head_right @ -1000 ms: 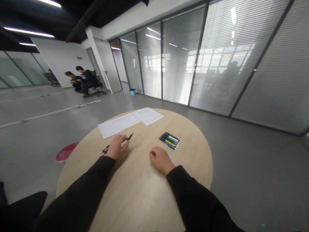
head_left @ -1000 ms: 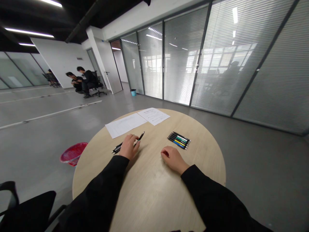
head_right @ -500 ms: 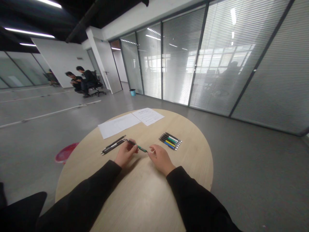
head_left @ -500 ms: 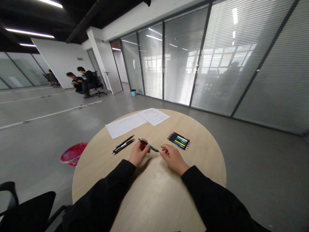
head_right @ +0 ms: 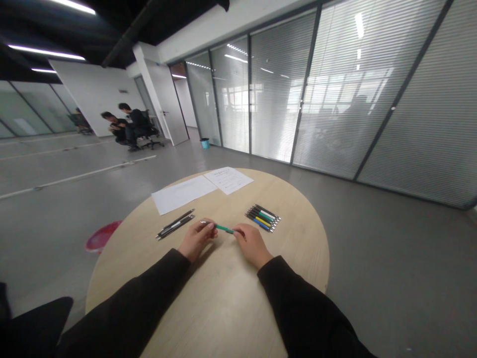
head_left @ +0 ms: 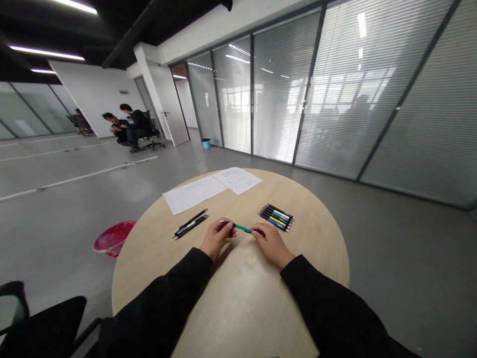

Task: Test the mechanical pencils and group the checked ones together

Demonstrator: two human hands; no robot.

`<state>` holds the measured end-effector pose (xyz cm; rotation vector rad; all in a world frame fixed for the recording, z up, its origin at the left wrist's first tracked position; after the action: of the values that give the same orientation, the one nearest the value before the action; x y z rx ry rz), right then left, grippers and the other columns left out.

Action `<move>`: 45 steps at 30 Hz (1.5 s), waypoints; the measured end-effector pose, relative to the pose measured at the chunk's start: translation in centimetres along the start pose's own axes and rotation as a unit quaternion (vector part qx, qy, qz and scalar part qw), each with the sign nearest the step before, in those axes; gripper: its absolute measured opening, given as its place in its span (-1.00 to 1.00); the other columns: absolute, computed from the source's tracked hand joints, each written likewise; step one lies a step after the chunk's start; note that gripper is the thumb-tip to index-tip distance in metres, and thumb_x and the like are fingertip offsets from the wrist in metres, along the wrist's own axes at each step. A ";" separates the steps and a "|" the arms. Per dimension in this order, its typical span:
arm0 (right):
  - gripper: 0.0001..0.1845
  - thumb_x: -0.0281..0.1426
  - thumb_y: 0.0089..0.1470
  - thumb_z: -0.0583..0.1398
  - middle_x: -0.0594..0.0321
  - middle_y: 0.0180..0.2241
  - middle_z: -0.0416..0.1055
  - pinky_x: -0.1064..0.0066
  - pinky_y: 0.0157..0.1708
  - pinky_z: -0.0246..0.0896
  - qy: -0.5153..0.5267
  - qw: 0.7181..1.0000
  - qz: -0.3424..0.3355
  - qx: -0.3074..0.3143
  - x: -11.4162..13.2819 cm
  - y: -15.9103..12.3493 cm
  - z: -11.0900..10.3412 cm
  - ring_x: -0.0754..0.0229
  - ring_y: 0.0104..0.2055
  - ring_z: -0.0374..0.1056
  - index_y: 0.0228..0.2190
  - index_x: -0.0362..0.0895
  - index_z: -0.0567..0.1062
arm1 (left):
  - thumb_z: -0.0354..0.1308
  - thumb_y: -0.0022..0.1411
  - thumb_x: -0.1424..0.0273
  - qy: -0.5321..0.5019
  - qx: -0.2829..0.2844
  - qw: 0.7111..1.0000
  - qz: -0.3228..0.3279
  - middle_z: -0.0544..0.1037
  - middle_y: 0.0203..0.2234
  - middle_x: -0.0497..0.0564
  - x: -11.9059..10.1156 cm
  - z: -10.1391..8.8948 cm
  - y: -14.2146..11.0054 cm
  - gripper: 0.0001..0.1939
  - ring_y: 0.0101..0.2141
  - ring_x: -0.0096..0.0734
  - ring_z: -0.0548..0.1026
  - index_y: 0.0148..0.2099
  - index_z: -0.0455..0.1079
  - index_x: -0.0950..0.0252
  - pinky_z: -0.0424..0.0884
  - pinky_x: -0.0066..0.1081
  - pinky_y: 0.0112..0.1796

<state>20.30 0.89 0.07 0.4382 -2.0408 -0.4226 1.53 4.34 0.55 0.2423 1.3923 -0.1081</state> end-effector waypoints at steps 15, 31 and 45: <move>-0.76 -0.36 0.14 0.13 0.16 -0.27 0.54 0.32 -0.22 0.26 0.034 0.996 0.061 -0.058 -3.0 0.5 -2.1 0.14 -0.27 0.39 -0.24 -0.13 0.59 | 0.39 -0.02 0.17 0.056 0.021 0.998 -0.016 0.53 -0.55 -0.03 0.9 -1.5 1.0 -0.62 -0.52 -0.45 0.48 -0.34 0.39 0.35 0.39 -0.42 -0.43; -0.75 -0.27 -0.03 0.26 0.19 -0.46 0.50 0.36 -0.40 0.33 0.152 0.977 0.138 -0.059 -5.8 0.6 -2.0 0.20 -0.46 0.38 -0.34 -0.19 0.58 | 0.39 -0.02 0.17 0.070 0.013 0.997 -0.009 0.53 -0.56 -0.04 0.8 -1.6 1.0 -0.63 -0.51 -0.47 0.48 -0.35 0.40 0.35 0.39 -0.45 -0.43; -0.71 -0.27 0.02 0.22 0.16 -0.45 0.52 0.36 -0.42 0.31 0.141 0.979 0.134 -0.064 -5.6 0.6 -2.4 0.19 -0.47 0.38 -0.30 -0.21 0.62 | 0.40 -0.05 0.19 0.045 -0.002 0.998 -0.033 0.53 -0.56 -0.02 1.4 -2.3 1.3 -0.63 -0.52 -0.46 0.48 -0.35 0.40 0.35 0.37 -0.47 -0.48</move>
<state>24.91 3.75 -2.69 0.1304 -1.7532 -0.3049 -0.10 6.23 -1.02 0.1998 1.4900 -0.1508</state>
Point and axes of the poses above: each hand's wrist, its own y-axis towards the middle knuckle, its own z-axis out of the palm, x = y × z, the point moved 5 cm from there along y, towards the middle knuckle
